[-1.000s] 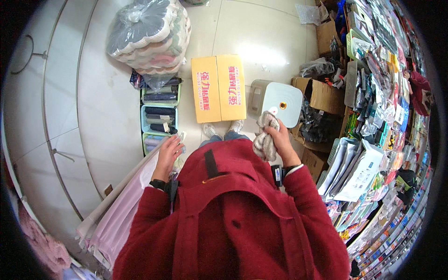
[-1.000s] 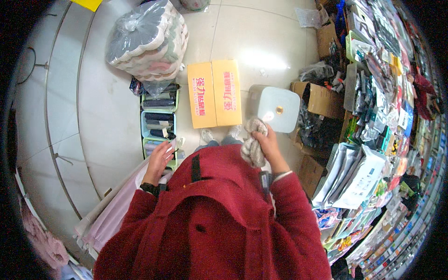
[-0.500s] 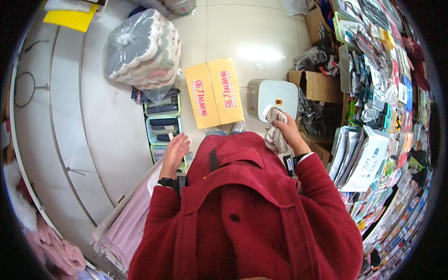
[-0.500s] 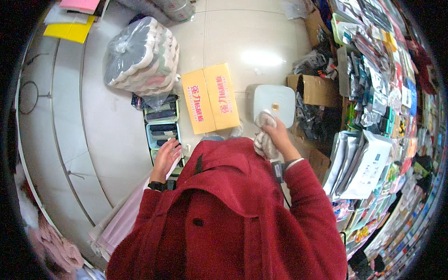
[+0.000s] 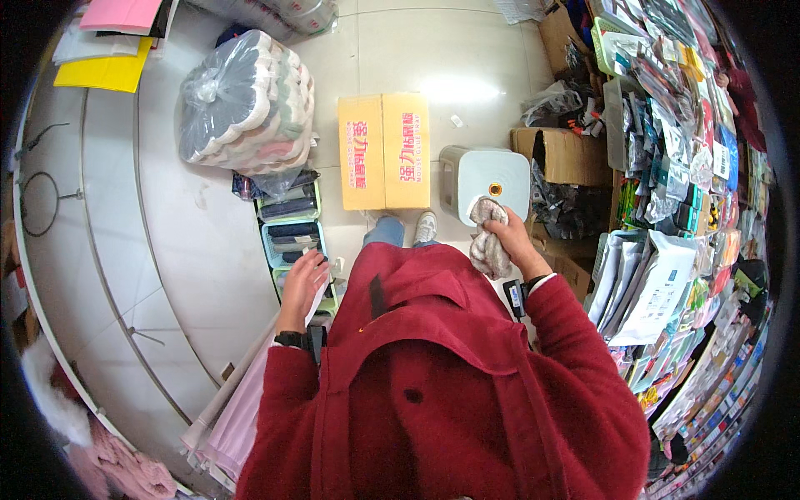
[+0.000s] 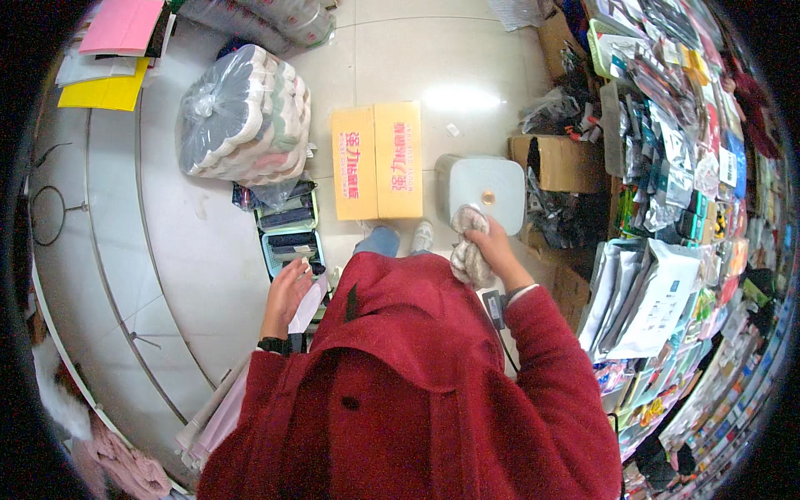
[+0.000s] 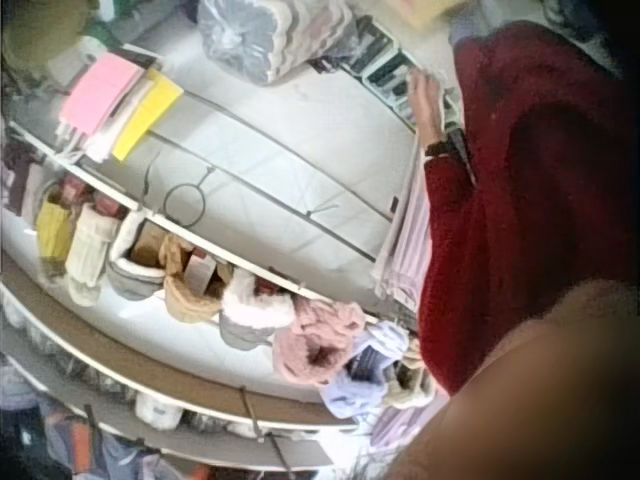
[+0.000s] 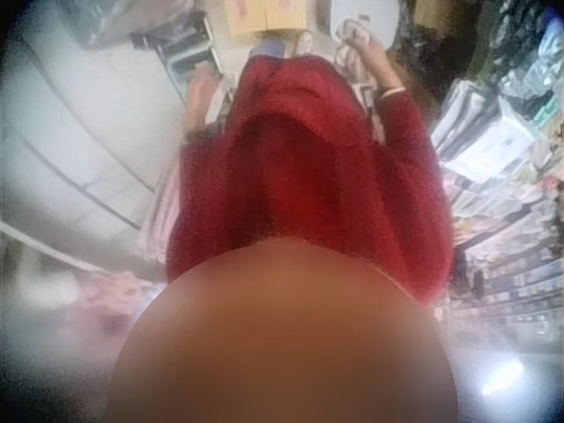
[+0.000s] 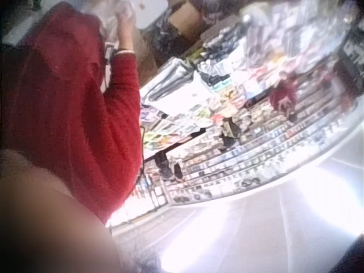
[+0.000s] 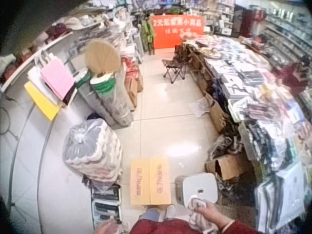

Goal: The person sits on the floor and wipes the surface of several silver shipping envelopes and a clear plastic package containing steel wool pads using a cloth. The person repeatedly picks up each package, wipes it, and places it back down.

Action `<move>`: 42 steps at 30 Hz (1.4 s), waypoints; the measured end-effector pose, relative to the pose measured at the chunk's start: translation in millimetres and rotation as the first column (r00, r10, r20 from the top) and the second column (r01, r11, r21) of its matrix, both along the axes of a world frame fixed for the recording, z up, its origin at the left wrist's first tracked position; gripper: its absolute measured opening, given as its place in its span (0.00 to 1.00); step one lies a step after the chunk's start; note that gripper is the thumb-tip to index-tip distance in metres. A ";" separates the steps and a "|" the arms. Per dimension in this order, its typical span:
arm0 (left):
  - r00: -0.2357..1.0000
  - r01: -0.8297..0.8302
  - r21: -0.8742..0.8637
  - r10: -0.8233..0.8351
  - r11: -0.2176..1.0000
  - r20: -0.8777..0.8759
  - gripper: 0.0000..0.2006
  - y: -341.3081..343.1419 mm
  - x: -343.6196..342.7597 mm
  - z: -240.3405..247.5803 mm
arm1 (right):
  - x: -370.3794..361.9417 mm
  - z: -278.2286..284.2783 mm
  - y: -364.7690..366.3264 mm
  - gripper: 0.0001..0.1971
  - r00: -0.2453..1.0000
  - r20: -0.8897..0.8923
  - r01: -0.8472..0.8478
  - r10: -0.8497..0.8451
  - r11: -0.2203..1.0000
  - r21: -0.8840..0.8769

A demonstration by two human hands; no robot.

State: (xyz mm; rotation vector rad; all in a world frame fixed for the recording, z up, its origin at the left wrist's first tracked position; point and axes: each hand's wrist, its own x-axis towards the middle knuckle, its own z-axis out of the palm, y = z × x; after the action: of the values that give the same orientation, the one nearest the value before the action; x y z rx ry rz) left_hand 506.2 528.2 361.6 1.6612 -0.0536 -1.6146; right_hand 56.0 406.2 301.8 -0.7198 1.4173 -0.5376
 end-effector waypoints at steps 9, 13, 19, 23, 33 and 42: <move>0.968 -0.230 0.154 0.242 0.961 -0.065 0.24 49.4 18.0 -38.5 | 67.2 -29.0 -86.5 0.22 0.943 -0.079 -0.321 0.322 0.947 0.026; 0.971 -0.178 0.231 0.209 0.957 -0.115 0.22 16.3 47.5 -51.9 | 100.2 -24.9 -125.0 0.23 0.917 -0.157 -0.373 0.365 0.928 -0.017; 0.977 -0.196 0.086 0.186 0.977 0.109 0.23 -125.2 144.1 -73.5 | 117.3 -8.6 -164.1 0.19 0.994 -0.070 -0.089 0.083 0.992 -0.089; 0.950 -0.275 0.020 0.269 0.961 0.160 0.29 -210.1 207.2 -87.1 | 125.3 -13.2 -165.5 0.19 0.965 -0.261 -0.032 0.024 0.999 -0.026; 0.982 -0.123 0.080 0.110 0.989 0.151 0.42 -292.8 254.7 -131.6 | 140.2 0.6 -149.8 0.21 0.944 -0.330 0.059 -0.020 0.992 0.108; 0.982 0.174 0.233 -0.187 0.957 0.032 0.37 -304.6 198.8 -127.9 | 121.6 18.5 -163.3 0.21 0.936 -0.305 0.180 -0.174 0.984 -0.008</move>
State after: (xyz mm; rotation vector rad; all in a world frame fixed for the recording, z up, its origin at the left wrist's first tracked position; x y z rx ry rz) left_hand 705.0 223.6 233.6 1.9239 -0.0495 -1.7662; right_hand 177.5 242.9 320.3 -0.6829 1.7869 -0.5672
